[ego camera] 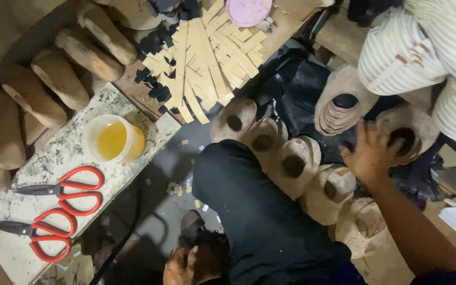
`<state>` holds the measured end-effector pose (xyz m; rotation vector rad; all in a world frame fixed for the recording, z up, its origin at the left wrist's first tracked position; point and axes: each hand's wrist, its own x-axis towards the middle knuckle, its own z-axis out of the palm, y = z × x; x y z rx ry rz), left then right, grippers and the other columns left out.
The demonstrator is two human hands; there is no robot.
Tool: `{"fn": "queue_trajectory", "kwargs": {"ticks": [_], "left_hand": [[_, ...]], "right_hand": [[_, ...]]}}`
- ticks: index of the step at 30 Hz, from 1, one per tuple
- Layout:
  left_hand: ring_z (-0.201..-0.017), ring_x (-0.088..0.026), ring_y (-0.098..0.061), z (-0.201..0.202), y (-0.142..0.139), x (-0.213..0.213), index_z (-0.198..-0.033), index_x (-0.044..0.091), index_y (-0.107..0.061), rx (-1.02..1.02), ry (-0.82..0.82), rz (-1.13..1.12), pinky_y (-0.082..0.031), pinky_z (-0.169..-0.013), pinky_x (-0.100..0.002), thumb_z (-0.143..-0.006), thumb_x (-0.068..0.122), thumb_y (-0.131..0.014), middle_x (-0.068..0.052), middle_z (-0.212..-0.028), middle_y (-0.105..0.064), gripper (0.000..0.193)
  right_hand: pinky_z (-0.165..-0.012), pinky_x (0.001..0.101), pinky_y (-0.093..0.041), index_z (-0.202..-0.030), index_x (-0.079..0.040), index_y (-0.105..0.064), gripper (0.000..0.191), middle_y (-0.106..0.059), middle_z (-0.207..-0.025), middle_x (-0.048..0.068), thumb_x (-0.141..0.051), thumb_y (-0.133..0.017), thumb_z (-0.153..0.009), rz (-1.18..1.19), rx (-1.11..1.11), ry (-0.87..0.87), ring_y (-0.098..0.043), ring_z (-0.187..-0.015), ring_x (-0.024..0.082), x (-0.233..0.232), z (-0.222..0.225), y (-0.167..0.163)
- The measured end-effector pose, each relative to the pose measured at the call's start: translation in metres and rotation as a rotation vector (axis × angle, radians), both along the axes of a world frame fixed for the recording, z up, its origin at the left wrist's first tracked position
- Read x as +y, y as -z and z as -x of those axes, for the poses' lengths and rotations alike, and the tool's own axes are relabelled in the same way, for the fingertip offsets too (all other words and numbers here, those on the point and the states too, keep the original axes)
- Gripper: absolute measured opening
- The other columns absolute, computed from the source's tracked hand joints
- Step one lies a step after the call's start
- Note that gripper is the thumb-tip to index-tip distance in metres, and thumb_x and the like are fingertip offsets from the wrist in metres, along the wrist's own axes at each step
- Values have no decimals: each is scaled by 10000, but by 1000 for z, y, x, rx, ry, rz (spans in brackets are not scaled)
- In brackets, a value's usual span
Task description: The person sits on the floor holding a fabric shoe upper and works it over a shoe last, applying glue from a cup to the edge and pressing the material in place by hand. They turn the upper repeatedly to treat different sections and set it on the last.
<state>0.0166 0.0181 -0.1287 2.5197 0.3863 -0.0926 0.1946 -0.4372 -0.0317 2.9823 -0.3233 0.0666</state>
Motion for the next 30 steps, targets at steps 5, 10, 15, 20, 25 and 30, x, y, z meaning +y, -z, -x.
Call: {"fn": "queue_trajectory", "kwargs": {"ticks": [5,10,15,20,25,30], "left_hand": [[-733,-368,-724,-8,-8,-1,-801,41,-715,243,-63,152,-558,-714,-478,-856,437,-695,-200,-750,-722,401],[-764,-370,-727,-12,-6,-3,-847,47,-755,183,-52,71,-560,-713,-470,-834,450,-724,-203,-784,-737,405],[-758,-323,-775,-19,-3,-1,-874,63,-786,321,-85,100,-589,-749,-452,-851,436,-710,-184,-787,-759,382],[-866,-338,-747,-26,-11,-4,-937,72,-765,325,20,185,-565,-813,-456,-901,370,-698,-183,-878,-760,308],[-932,-377,-716,-27,-17,-11,-1020,127,-743,311,38,177,-552,-819,-481,-884,325,-664,-175,-923,-757,252],[-921,-415,-683,-28,-23,-8,-944,98,-697,176,142,242,-532,-791,-508,-925,304,-642,-193,-888,-729,214]], "right_hand": [[-1109,620,-338,-1588,-76,-311,1071,-370,-1600,251,-472,-804,-723,-262,-5,-149,-265,-1504,441,12,-57,21],[-1119,523,-476,-1716,-101,-284,1043,-622,-1392,234,-315,-772,-819,-409,127,26,-562,-1322,431,7,-85,18],[-1043,458,-500,-1634,-18,-252,1041,-564,-1438,288,-139,-796,-755,-857,-302,-233,-577,-1295,395,17,-33,6],[-964,383,-528,-1566,51,-243,980,-593,-1350,282,-40,-769,-745,-967,-208,-245,-635,-1195,299,39,47,-11],[-959,374,-540,-1531,89,-270,898,-608,-1334,291,-46,-743,-779,-1057,-316,-351,-651,-1193,292,67,84,-27],[-980,405,-567,-1565,91,-177,903,-572,-1392,276,-4,-686,-825,-1322,-360,-501,-644,-1232,284,98,72,-61]]}}
